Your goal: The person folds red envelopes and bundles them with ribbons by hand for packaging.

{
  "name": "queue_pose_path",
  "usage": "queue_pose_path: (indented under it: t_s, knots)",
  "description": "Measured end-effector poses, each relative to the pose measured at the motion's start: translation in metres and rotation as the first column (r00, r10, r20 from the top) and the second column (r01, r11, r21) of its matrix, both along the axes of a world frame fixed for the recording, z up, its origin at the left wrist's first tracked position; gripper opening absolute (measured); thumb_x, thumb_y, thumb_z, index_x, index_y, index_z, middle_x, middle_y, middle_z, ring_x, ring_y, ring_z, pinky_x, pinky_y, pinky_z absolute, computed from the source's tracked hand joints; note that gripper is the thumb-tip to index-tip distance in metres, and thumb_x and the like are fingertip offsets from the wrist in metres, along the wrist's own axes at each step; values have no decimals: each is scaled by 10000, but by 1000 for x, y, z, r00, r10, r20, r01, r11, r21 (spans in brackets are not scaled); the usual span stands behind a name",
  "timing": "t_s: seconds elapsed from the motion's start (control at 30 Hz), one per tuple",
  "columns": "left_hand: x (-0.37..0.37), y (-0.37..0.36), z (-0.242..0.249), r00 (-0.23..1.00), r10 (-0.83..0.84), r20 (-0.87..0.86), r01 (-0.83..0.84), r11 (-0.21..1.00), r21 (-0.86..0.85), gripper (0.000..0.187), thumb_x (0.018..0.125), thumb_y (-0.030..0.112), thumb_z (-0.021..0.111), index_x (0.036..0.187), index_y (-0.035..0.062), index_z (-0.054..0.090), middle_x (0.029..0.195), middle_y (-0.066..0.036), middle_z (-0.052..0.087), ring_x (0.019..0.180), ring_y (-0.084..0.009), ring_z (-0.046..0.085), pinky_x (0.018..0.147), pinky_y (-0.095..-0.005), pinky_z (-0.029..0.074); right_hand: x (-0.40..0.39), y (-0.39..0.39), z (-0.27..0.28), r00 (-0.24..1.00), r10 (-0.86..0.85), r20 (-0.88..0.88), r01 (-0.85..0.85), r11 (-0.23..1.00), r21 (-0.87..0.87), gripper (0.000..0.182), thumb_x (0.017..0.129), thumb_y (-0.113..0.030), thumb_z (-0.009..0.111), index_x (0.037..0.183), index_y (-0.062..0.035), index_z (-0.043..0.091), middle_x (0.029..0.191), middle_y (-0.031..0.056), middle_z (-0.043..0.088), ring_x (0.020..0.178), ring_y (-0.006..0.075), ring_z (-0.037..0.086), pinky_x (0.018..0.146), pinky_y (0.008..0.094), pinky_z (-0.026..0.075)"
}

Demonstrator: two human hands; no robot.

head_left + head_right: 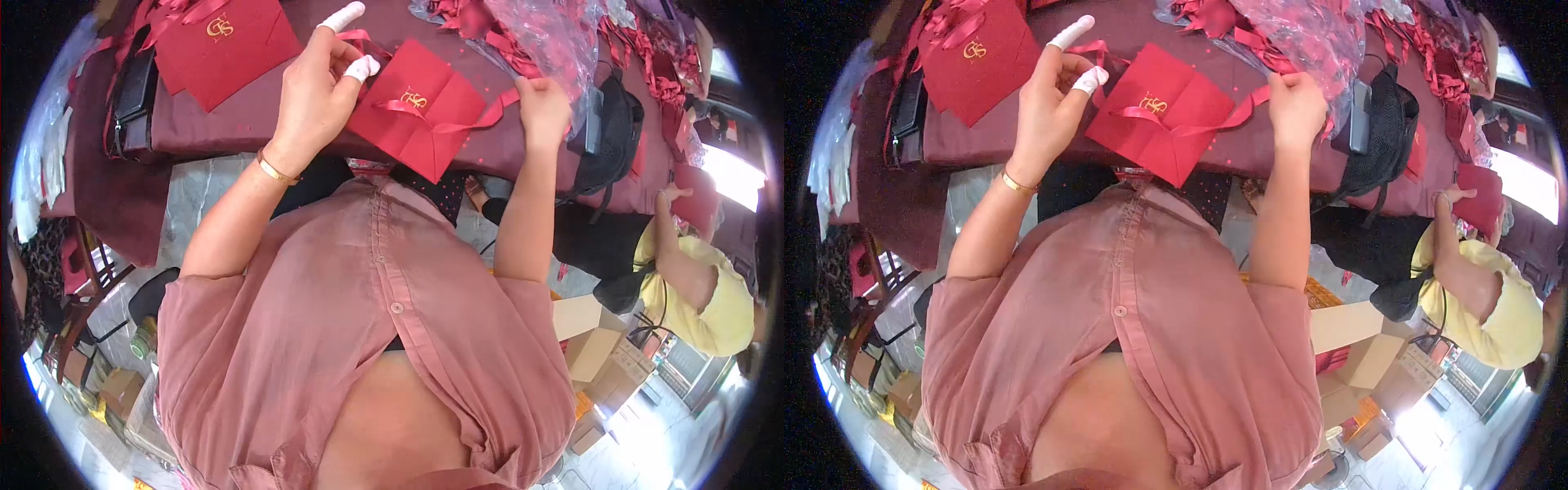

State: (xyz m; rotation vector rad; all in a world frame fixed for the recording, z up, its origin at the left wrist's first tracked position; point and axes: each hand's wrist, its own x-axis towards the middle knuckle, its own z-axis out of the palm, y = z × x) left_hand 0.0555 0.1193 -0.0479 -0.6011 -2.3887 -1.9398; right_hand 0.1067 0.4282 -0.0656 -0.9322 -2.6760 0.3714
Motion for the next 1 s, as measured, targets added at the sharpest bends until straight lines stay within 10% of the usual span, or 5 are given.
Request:
queue_pose_path:
  t_s: [0.13,0.33,0.57,0.93,1.0]
  knots:
    - [0,4,-1,999,-27,-23,25,997,-73,537,844,-8,653,1352,58,493,885,-6,644,766,-51,589,703,-221,493,7,0,14,761,-200,-617,-366,653,-663,129,789,-22,745,813,-14,618,696,69,648,611,142,623,593,242,494]
    - [-9,21,-22,993,-73,-97,48,969,-241,603,820,64,707,1376,116,480,872,-76,638,684,-140,587,670,-290,499,4,-6,54,530,-370,-763,-579,499,-644,251,833,26,689,1051,35,565,772,71,637,587,128,590,559,232,496]
    - [-9,23,-15,996,-87,-2,84,963,-258,616,826,108,714,1391,132,470,847,-79,672,656,-143,581,664,-292,495,-3,5,21,993,71,-94,-82,990,-113,472,809,-464,683,917,-6,719,850,192,707,806,285,700,774,375,524]
    - [-7,22,-7,993,-85,79,99,975,-200,623,811,59,705,1384,117,465,862,-97,678,735,-175,640,711,-312,510,-38,-28,-10,918,290,-271,-253,953,164,270,804,-262,728,943,-39,664,831,101,689,754,259,668,685,376,525]
    - [-5,21,-8,986,-91,137,113,980,-162,625,802,39,700,1377,97,460,880,-122,687,770,-217,666,738,-338,519,-35,-32,-12,809,181,-559,-400,866,-300,157,825,-135,704,942,-41,657,814,68,690,697,164,653,639,305,515]
